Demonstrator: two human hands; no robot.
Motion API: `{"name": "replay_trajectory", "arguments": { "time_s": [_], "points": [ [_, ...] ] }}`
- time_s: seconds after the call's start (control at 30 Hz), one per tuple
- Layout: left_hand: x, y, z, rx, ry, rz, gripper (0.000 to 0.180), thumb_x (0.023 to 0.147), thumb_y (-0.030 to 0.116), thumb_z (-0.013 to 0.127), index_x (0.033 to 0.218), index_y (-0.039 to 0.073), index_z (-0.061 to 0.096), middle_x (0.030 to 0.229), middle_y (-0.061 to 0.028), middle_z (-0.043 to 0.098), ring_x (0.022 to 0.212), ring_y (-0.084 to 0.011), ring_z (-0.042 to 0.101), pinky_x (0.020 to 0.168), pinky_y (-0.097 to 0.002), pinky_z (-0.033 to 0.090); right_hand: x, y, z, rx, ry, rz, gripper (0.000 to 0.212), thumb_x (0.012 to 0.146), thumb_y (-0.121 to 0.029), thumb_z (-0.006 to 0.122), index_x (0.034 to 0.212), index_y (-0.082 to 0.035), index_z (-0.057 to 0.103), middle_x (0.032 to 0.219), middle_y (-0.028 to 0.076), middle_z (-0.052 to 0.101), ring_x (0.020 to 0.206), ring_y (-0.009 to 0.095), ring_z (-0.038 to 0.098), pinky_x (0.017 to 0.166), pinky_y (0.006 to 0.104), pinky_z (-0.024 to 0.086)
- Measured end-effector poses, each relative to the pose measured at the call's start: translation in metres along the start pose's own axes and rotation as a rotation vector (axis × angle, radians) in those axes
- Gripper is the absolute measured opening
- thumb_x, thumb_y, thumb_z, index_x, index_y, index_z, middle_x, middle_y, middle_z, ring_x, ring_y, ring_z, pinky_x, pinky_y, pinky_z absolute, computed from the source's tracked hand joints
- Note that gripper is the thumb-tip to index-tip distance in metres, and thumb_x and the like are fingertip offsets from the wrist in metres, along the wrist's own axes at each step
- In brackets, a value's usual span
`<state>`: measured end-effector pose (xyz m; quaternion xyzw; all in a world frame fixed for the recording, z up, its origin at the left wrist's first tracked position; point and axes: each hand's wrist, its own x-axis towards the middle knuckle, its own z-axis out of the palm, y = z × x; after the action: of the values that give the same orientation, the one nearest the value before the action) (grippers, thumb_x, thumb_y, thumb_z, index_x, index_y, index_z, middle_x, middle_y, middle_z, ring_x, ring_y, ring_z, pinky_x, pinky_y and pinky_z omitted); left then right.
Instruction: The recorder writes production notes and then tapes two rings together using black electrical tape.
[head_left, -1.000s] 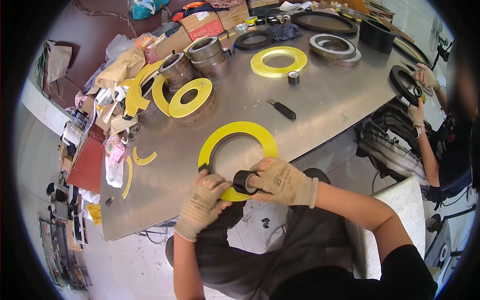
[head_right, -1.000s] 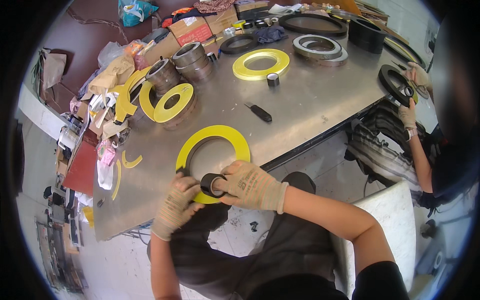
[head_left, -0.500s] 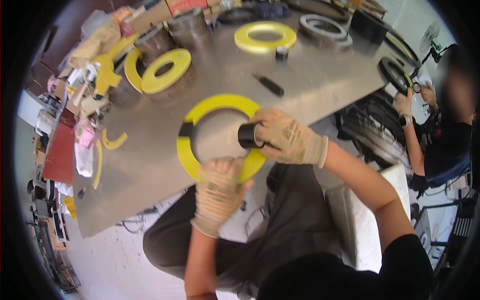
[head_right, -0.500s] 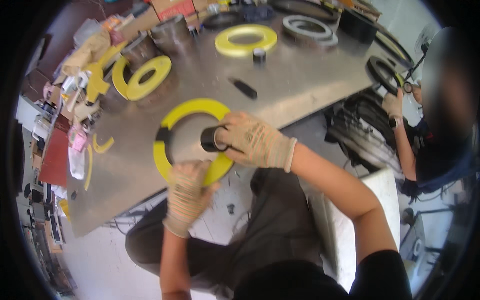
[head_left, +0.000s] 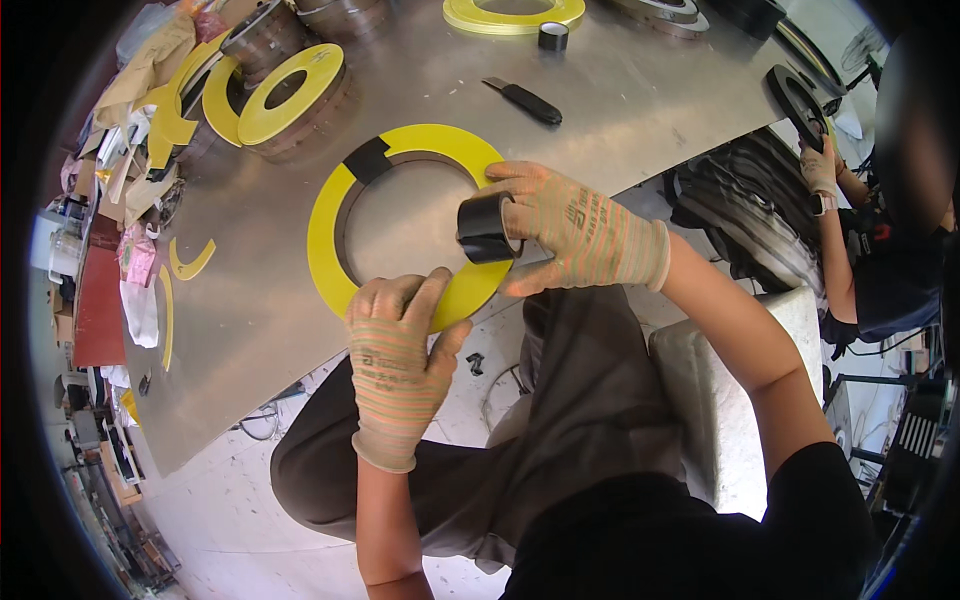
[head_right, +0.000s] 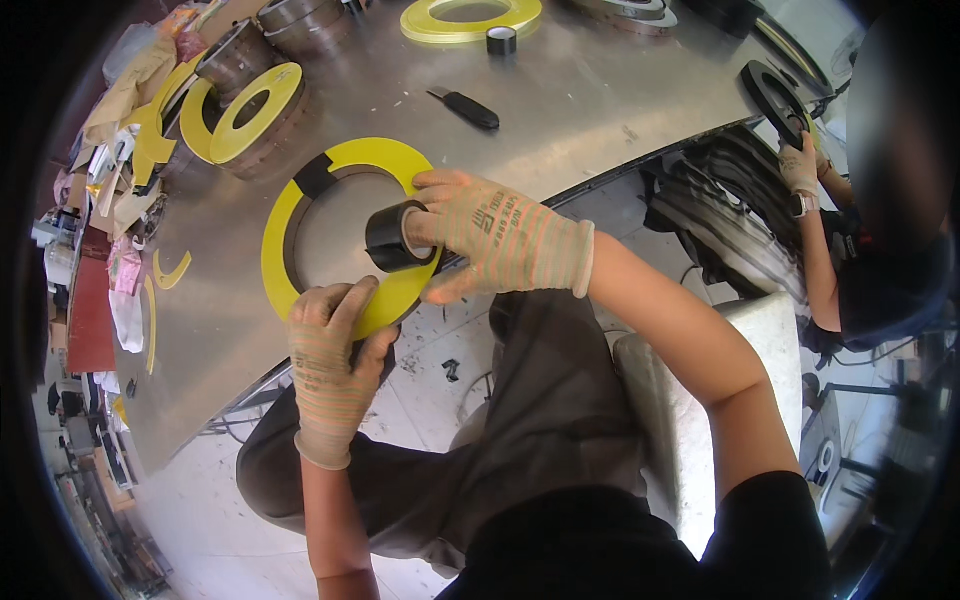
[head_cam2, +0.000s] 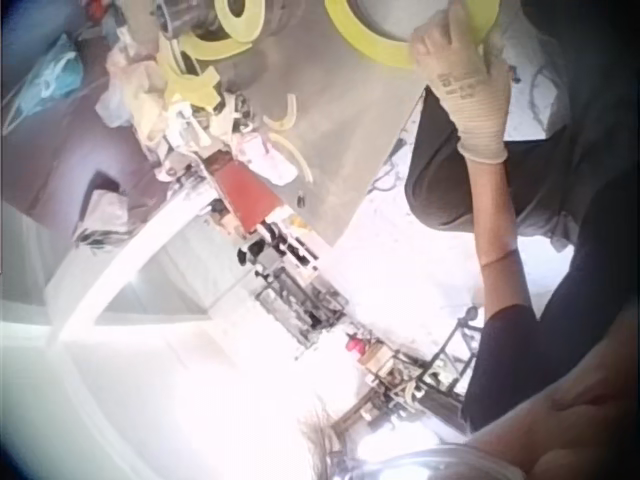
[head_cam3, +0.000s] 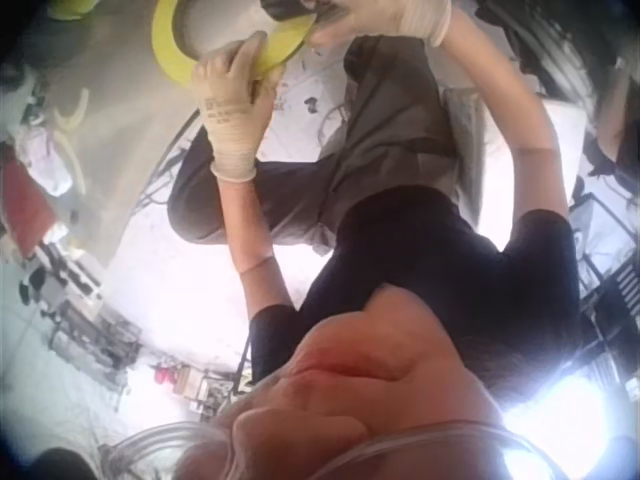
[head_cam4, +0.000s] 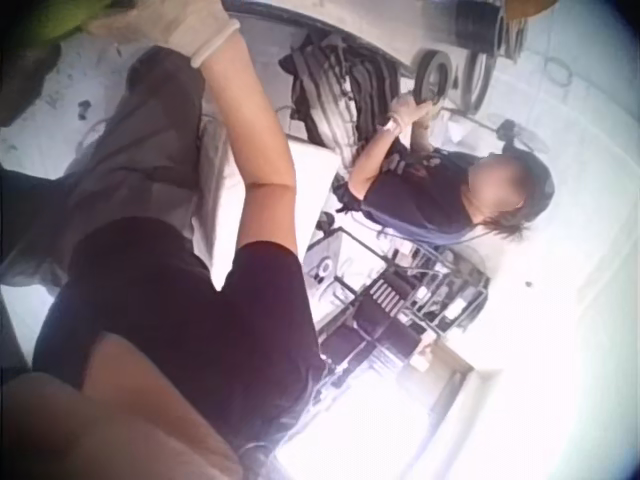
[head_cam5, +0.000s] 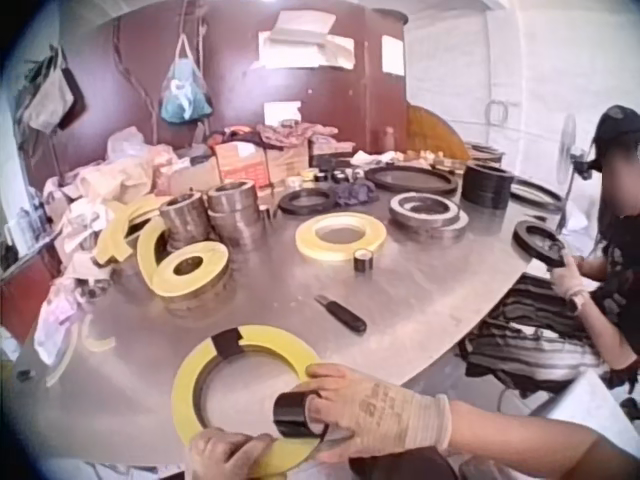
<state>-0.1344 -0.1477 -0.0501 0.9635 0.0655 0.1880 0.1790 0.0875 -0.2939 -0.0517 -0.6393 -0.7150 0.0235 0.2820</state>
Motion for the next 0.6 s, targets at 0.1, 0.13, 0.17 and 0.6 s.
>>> {"name": "replay_trajectory", "arguments": {
  "time_s": [0.1, 0.13, 0.17, 0.6],
  "points": [
    [-0.002, -0.005, 0.004, 0.061, -0.010, 0.037, 0.050, 0.085, 0.027, 0.073, 0.129, 0.008, 0.059, 0.114, -0.0142, 0.054, 0.110, -0.0369, 0.049, 0.101, -0.0502, 0.040, 0.002, -0.010, -0.003, 0.067, -0.035, 0.135, 0.050, 0.073, -0.044, 0.084, 0.089, -0.005, 0.056, 0.122, 0.020, 0.061, 0.133, 0.046, 0.045, 0.110, 0.0519, 0.039],
    [-0.001, -0.006, 0.005, 0.132, 0.013, 0.079, 0.048, 0.088, 0.029, 0.071, 0.129, 0.008, 0.059, 0.115, -0.0143, 0.054, 0.110, -0.0371, 0.049, 0.101, -0.0502, 0.040, 0.000, -0.010, -0.001, 0.068, -0.036, 0.146, 0.050, 0.073, -0.044, 0.084, 0.089, -0.005, 0.056, 0.122, 0.020, 0.061, 0.133, 0.046, 0.045, 0.110, 0.0519, 0.039],
    [-0.002, -0.007, 0.006, 0.125, 0.007, 0.083, 0.048, 0.088, 0.029, 0.071, 0.129, 0.008, 0.059, 0.115, -0.0143, 0.054, 0.110, -0.0371, 0.049, 0.101, -0.0502, 0.040, -0.003, -0.010, 0.002, 0.075, 0.007, 0.116, 0.050, 0.073, -0.043, 0.084, 0.090, -0.005, 0.056, 0.122, 0.020, 0.061, 0.134, 0.045, 0.044, 0.110, 0.0516, 0.039],
    [0.008, 0.036, -0.015, -0.446, 0.462, 0.003, 0.055, 0.089, 0.039, 0.072, 0.129, 0.004, 0.062, 0.120, -0.0135, 0.058, 0.112, -0.0316, 0.054, 0.102, -0.0456, 0.042, -0.014, -0.048, -0.009, 0.071, 0.341, -0.128, 0.038, 0.074, -0.031, 0.082, 0.085, -0.008, 0.054, 0.117, 0.015, 0.065, 0.121, 0.039, 0.056, 0.102, 0.0506, 0.044]
  ]
}}
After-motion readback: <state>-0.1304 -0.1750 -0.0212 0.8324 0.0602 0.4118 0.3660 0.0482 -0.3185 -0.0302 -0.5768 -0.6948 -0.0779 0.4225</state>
